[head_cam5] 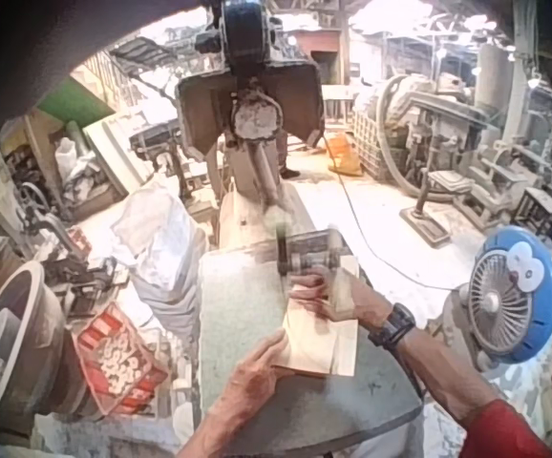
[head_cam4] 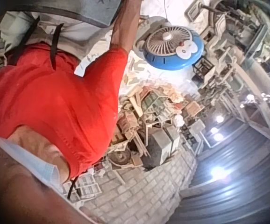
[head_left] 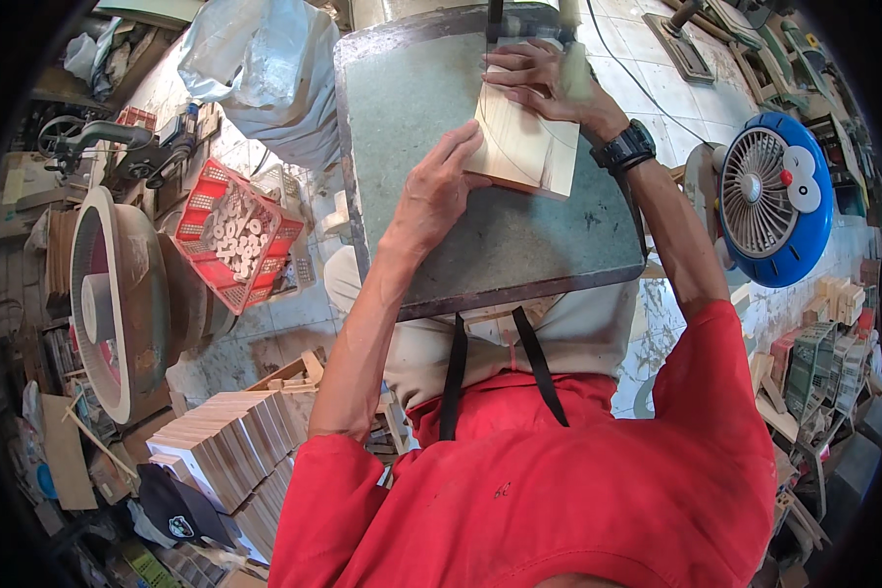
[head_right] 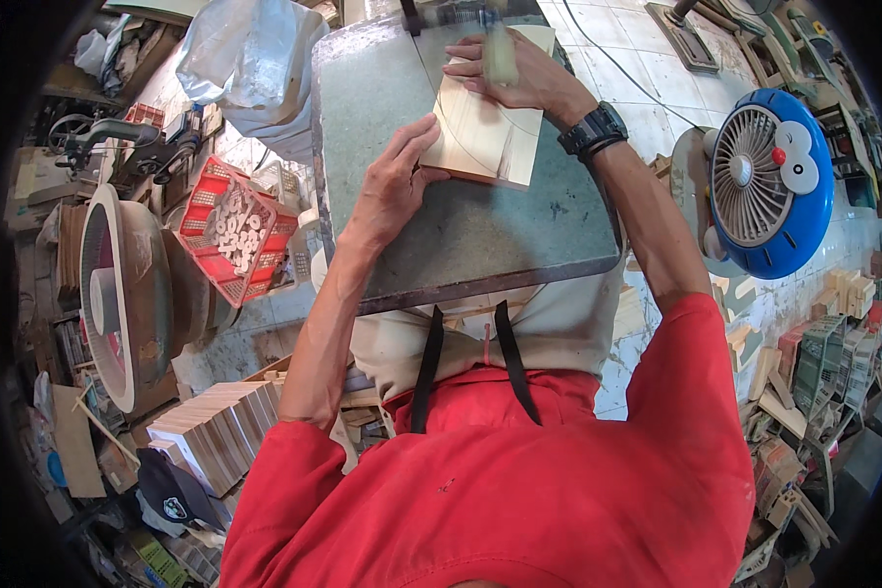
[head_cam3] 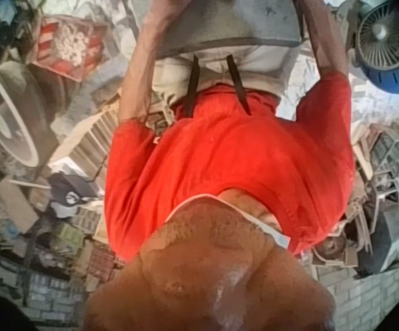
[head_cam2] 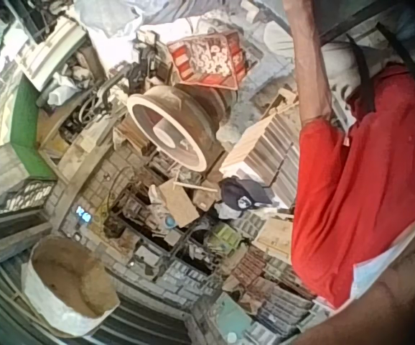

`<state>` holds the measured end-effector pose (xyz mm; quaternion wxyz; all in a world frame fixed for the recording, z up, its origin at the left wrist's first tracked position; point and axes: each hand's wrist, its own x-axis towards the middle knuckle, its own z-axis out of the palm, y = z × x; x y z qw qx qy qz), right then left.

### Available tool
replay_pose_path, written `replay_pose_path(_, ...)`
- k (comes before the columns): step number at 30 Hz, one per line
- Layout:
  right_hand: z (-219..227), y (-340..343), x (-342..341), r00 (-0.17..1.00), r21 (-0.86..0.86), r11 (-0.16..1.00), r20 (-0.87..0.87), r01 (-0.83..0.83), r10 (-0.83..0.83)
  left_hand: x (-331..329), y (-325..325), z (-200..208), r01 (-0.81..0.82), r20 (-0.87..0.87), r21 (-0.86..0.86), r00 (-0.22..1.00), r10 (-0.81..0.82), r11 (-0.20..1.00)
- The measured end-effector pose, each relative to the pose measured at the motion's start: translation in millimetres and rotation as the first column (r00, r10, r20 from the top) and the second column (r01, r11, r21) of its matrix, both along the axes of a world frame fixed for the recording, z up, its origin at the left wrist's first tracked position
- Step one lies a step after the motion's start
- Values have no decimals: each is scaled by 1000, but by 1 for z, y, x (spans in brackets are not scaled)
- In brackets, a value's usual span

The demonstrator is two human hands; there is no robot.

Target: Cutting a curved design into a piece of wood using a power woodworking machine.

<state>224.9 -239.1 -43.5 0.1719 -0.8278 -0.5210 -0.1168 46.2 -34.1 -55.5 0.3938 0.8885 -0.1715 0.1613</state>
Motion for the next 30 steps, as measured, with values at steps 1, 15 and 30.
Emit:
replay_pose_path(1,2,-1,-2,999,15,999,-34,29,-29,0,0,0,-2,3,3,1000,2,1000)
replay_pose_path(15,-22,-6,10,942,203,979,-332,13,56,5,3,2,28,-19,16,999,-28,999)
replay_pose_path(30,-10,-2,6,992,95,994,-118,49,-37,8,9,3,46,-26,27,999,-45,999)
